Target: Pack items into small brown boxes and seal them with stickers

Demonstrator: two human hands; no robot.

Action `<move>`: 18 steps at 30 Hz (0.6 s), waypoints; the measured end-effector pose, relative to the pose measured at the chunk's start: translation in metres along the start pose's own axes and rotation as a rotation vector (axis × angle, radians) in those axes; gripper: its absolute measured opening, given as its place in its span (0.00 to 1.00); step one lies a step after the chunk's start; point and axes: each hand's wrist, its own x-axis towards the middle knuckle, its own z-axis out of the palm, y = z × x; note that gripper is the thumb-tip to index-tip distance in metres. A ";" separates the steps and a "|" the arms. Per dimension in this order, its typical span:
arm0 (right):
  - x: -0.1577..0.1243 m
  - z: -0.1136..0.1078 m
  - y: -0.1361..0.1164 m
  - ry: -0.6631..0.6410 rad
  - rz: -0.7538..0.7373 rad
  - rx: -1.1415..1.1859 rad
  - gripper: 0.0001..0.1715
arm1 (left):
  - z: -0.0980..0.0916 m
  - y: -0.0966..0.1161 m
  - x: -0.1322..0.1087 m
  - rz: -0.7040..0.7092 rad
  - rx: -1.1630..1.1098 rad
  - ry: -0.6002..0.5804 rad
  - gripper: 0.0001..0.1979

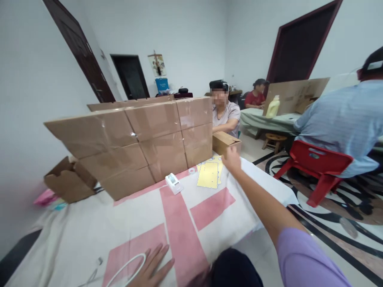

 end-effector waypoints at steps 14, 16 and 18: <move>-0.192 0.049 -0.285 -0.735 -0.900 0.400 0.15 | -0.175 -0.186 -0.081 -1.482 -0.260 0.809 0.28; -0.195 0.075 -0.328 -0.723 -0.881 0.501 0.17 | -0.170 -0.228 -0.097 -1.633 -0.178 0.877 0.29; -0.201 0.109 -0.372 -0.724 -0.767 0.643 0.19 | -0.149 -0.261 -0.102 -1.730 -0.120 0.885 0.28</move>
